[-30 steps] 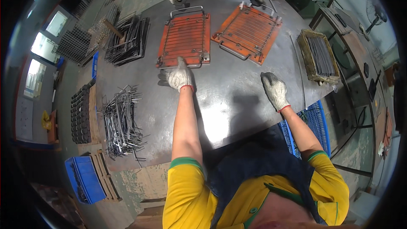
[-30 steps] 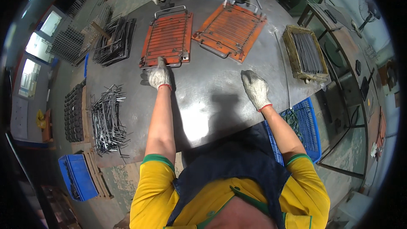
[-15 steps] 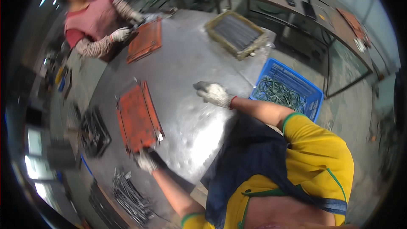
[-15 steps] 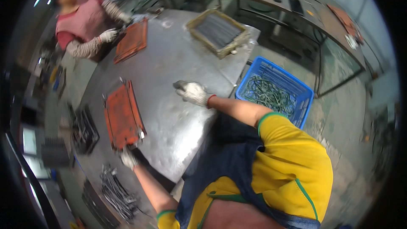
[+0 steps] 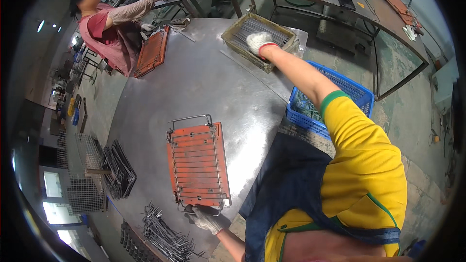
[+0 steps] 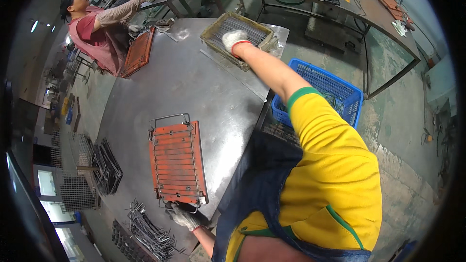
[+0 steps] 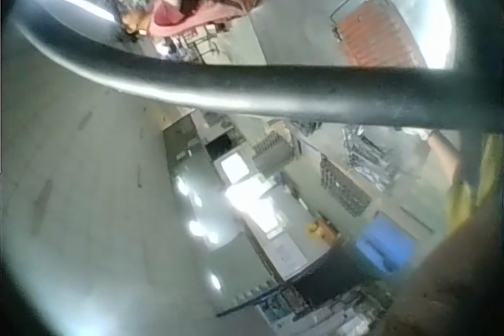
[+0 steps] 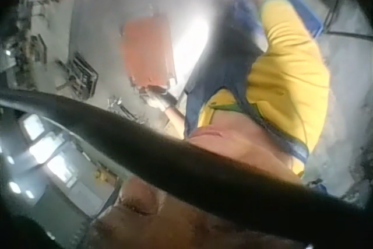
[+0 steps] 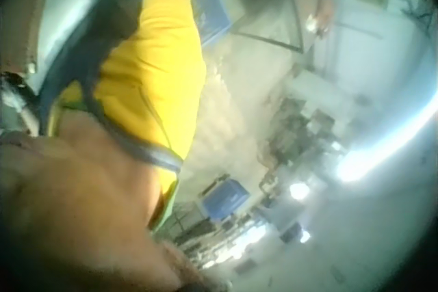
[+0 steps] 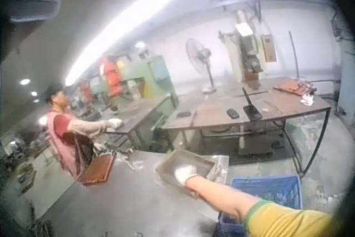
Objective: The person assembles metal grids by inserting metal rods into slots on an orange jig. They pick up rods from a nearby container, place them into the jig, and then remove the assembled grid to place it on a stack. The process is repeated continuously throughout the video.
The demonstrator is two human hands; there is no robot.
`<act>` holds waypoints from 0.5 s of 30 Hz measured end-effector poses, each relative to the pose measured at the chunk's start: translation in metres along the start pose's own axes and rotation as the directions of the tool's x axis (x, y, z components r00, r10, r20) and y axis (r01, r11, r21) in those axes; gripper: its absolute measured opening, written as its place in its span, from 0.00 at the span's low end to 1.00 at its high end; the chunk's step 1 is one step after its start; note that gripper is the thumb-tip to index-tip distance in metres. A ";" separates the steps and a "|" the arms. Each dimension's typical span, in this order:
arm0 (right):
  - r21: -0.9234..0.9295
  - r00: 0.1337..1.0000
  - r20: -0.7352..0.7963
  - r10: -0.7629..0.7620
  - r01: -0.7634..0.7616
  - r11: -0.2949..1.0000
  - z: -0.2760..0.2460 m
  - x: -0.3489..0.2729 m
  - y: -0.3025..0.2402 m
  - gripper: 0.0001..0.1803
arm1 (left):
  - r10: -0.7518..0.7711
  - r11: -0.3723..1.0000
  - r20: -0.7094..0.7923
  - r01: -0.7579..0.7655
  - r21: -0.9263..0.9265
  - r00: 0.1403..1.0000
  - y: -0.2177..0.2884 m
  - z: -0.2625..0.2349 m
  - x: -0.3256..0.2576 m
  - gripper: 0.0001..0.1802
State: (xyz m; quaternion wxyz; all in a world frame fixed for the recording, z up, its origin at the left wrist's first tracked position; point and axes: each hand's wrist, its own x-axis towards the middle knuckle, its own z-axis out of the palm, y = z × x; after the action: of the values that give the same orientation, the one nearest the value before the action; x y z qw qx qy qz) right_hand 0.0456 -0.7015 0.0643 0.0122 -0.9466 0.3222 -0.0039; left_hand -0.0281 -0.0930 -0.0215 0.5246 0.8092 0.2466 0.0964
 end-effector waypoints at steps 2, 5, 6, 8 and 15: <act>-0.047 0.998 -0.067 -0.022 0.018 0.999 0.004 0.007 -0.014 0.12 | 0.071 0.994 0.002 -0.071 0.085 0.997 -0.010 -0.006 0.008 0.25; 0.021 0.987 -0.151 0.046 -0.044 0.999 0.023 0.025 -0.015 0.12 | 0.099 0.993 -0.002 -0.098 0.065 0.995 -0.010 -0.003 0.017 0.25; 0.044 0.985 -0.159 0.065 -0.059 0.997 0.018 0.025 -0.018 0.12 | 0.104 0.992 -0.014 -0.102 0.073 0.995 -0.007 -0.003 0.013 0.26; 0.066 0.997 -0.050 0.054 -0.050 0.997 0.006 0.024 -0.014 0.12 | 0.138 0.982 -0.034 -0.132 0.133 0.990 0.002 -0.005 0.009 0.28; 0.188 0.978 -0.137 0.157 -0.129 0.974 0.027 0.033 0.025 0.13 | 0.162 0.986 0.010 -0.162 -0.040 0.987 0.015 0.003 0.017 0.23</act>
State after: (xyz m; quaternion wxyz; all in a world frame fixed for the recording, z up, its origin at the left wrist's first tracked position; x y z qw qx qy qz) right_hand 0.0568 -0.7403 0.0363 0.0726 -0.9129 0.3881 -0.1036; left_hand -0.0079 -0.0915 -0.0112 0.5323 0.8168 0.1746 0.1381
